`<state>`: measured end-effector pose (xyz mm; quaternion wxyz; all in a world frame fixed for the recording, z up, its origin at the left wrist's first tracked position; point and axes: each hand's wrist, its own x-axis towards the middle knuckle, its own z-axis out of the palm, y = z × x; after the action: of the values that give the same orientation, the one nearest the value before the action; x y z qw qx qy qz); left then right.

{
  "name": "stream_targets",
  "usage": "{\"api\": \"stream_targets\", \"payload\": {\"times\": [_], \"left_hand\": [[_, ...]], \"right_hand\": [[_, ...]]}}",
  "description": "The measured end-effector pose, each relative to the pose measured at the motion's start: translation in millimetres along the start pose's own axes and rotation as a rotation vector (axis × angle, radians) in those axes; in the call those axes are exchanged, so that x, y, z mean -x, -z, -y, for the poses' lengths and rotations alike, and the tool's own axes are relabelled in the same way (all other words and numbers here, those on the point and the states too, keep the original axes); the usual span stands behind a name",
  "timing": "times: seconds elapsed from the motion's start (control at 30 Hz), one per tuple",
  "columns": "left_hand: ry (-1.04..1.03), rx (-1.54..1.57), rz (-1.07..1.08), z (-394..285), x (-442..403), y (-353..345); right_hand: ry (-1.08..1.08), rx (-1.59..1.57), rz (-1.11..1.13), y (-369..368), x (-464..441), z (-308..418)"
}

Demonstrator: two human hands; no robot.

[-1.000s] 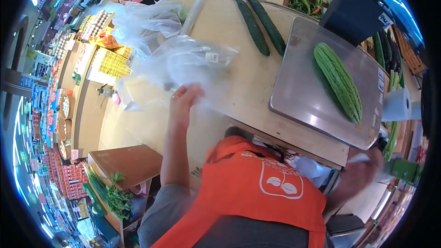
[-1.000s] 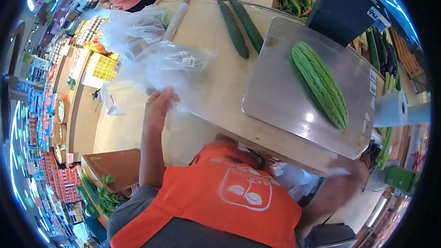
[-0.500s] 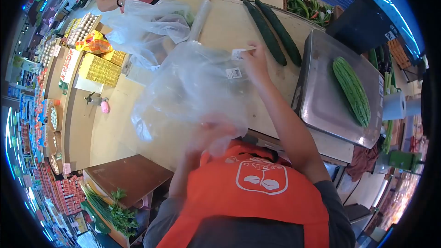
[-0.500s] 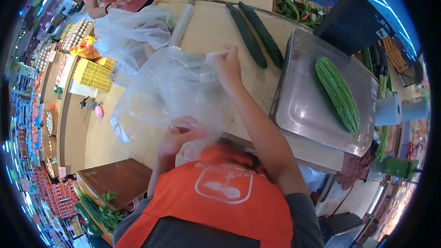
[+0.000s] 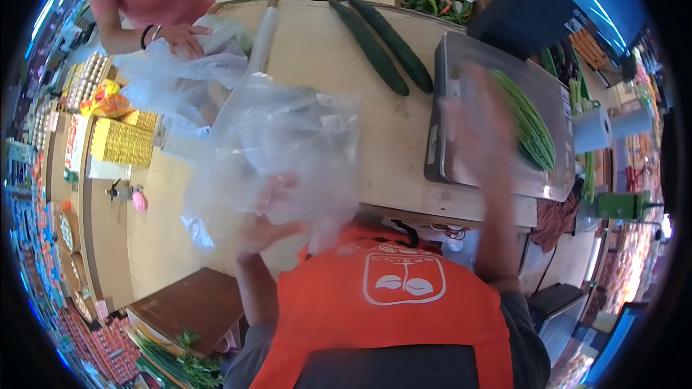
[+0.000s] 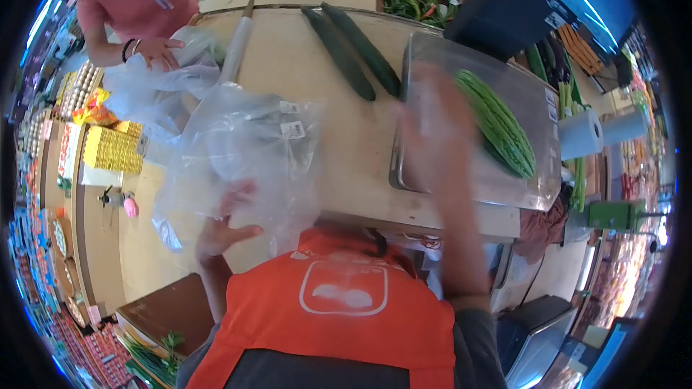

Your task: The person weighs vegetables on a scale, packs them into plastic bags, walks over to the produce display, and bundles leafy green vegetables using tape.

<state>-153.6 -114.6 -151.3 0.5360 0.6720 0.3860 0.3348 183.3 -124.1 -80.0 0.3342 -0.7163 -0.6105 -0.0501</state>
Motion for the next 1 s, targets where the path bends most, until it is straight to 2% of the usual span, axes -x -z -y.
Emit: {"api": "stream_targets", "payload": {"times": [0.07, 0.13, 0.17, 0.23, 0.3, 0.37, 0.4, 0.43, 0.5, 0.57, 0.6, 0.67, 0.73, 0.83, 0.87, 0.93, 1.0], "left_hand": [[0.035, -0.077, -0.125, -1, -4, 24], [0.022, -0.208, -0.246, 1, -21, 39], [-0.011, -0.300, -0.302, 9, -34, 45], [-0.379, -0.588, -0.377, 57, -63, 58], [-0.279, -0.274, -0.324, 69, -81, 55], [-0.137, 0.284, -0.239, 65, -84, 50], [-0.043, 0.682, -0.175, 60, -83, 50], [0.051, 1.080, -0.101, 58, -79, 50], [-0.051, 0.189, -0.147, 89, -84, 51], [-0.020, -0.205, -0.190, 116, -84, 41], [-0.043, -0.219, -0.233, 117, -82, 27], [-0.104, -0.009, -0.322, 101, -74, -3], [-0.144, 0.396, -0.380, 78, -55, -28], [-0.166, 0.920, -0.445, 49, -16, -48], [-0.174, 1.008, -0.472, 45, -6, -52], [-0.194, 1.101, -0.521, 40, 8, -57], [-0.177, 1.000, -0.552, 41, 14, -57]], "right_hand": [[-0.058, 0.356, 0.150, 53, 4, -50], [-0.059, 0.584, 0.218, 65, 9, -81], [-0.103, 0.564, 0.232, 65, 4, -90], [-0.192, 0.524, 0.261, 62, -10, -107], [-0.205, 0.363, 0.320, 62, -23, -120], [-0.165, 0.275, 0.322, 68, -23, -117], [-0.111, 0.138, 0.236, 72, -20, -106], [-0.139, -0.186, 0.259, 80, -19, -92], [-0.213, -0.837, 0.320, 97, -19, -54], [-0.035, -1.175, 0.356, 87, -12, 12], [-0.033, -1.385, 0.482, 75, -7, 43], [0.262, -1.510, 0.727, 46, -1, 81], [0.579, -1.415, 0.818, 2, 20, 104], [0.800, -1.226, 0.703, -51, 46, 121], [0.892, -1.125, 0.647, -65, 48, 122], [0.905, -0.969, 0.570, -87, 47, 113], [0.907, -0.833, 0.493, -98, 45, 101]]}}
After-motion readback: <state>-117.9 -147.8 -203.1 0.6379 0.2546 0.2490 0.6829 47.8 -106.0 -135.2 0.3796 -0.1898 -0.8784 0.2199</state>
